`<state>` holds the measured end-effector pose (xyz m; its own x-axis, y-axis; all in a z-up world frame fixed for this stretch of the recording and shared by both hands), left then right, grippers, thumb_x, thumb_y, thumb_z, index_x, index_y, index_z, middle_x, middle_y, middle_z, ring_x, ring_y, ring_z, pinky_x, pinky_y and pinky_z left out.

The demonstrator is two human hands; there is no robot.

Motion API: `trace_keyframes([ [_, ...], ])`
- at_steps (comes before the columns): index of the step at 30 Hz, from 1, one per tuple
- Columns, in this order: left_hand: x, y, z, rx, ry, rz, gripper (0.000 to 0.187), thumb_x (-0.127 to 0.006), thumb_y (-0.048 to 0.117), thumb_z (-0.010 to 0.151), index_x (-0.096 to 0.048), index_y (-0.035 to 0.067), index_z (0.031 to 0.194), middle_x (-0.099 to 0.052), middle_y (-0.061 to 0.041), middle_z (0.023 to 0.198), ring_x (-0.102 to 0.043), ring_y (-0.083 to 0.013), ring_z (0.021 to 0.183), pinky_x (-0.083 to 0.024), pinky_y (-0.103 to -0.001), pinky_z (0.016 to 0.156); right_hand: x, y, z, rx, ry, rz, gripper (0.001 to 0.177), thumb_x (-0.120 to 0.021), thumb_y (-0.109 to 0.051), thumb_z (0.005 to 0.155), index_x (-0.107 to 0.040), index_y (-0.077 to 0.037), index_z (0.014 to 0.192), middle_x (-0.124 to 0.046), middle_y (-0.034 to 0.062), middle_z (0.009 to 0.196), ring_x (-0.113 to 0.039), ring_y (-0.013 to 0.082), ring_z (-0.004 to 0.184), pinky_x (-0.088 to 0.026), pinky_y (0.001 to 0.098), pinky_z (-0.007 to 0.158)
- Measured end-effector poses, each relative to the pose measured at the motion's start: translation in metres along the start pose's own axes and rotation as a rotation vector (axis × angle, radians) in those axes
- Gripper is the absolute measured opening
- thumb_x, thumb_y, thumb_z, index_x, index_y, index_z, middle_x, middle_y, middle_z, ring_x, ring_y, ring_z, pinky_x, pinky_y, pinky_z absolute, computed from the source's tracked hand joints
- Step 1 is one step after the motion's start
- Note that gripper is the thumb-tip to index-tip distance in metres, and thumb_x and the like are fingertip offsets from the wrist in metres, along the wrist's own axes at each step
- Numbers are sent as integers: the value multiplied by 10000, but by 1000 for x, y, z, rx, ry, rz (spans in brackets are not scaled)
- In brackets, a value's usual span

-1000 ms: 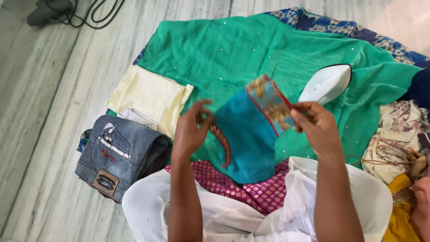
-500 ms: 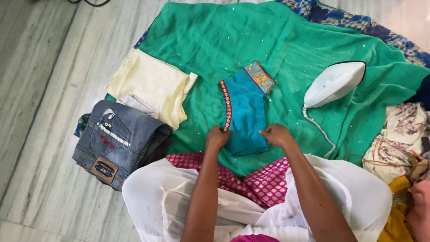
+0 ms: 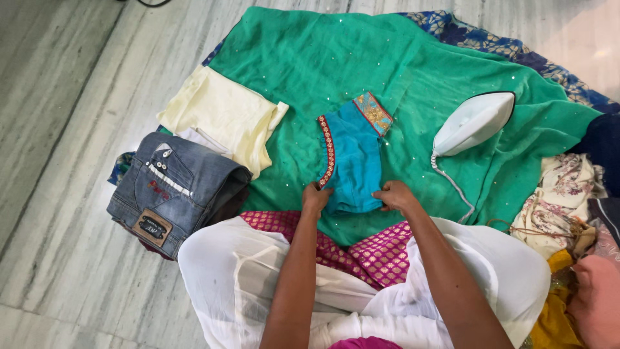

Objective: The person irons a pair of folded jeans and then a blue blouse on a green cloth spread on the floor. The person uses a white iron to smooth the garments and folds them after ironing.

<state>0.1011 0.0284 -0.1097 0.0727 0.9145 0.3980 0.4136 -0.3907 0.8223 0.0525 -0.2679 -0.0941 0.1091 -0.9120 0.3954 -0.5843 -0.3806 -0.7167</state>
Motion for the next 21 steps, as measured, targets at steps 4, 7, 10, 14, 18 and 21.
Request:
trace_keyframes([
  [4,19,25,-25,-7,88,259,451,-732,105,740,-623,52,1174,-702,-229,1100,-666,-432,1076,-533,-495,918,0,10,-5,-117,-65,-378,414,-780,-305,863,-697,100,834,-791,162,738,-764,214,570,-624,369,549],
  [7,36,70,-59,-165,201,257,572,-685,17,690,-558,55,1246,-621,-250,1158,-604,-478,1072,-500,-526,916,13,-6,-22,-125,8,-593,464,-775,-400,868,-707,49,959,-797,163,791,-748,247,610,-600,377,604],
  [10,47,110,-85,-502,352,233,524,-652,-33,725,-578,60,1235,-588,-209,1192,-587,-457,1100,-475,-524,960,53,-13,-27,-145,248,-413,447,-759,-316,811,-622,-47,1141,-782,197,889,-775,329,738,-597,429,712],
  [14,27,128,-102,-832,294,245,379,-621,-48,846,-631,135,1177,-627,-114,1314,-608,-372,1241,-488,-479,1080,127,6,-23,-145,701,-190,518,-815,-400,833,-605,-44,1145,-702,218,1064,-687,389,1005,-537,480,885],
  [18,-3,121,-106,-738,170,629,639,-780,192,790,-483,156,1355,-414,-99,1580,-321,-369,1524,-265,-644,1202,163,1,-18,119,1072,-9,707,-937,-308,785,-523,-4,1271,-600,211,1155,-602,363,1060,-502,462,907],
  [21,-3,97,-99,-395,-2,712,1176,-855,488,701,-205,84,1594,-116,-141,1696,-55,-404,1559,-113,-719,1175,171,-6,-9,332,1031,209,811,-902,-229,790,-438,5,1413,-526,222,1313,-577,331,1175,-516,402,965],
])
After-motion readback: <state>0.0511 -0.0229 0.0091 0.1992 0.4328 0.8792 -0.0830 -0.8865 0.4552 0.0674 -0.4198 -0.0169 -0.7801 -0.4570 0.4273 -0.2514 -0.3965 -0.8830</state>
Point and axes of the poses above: each hand's wrist, its own z-axis towards the middle knuckle, its own x-axis out of the back of the hand, y = z × x, the point moved 6 cm from there along z, towards the middle knuckle
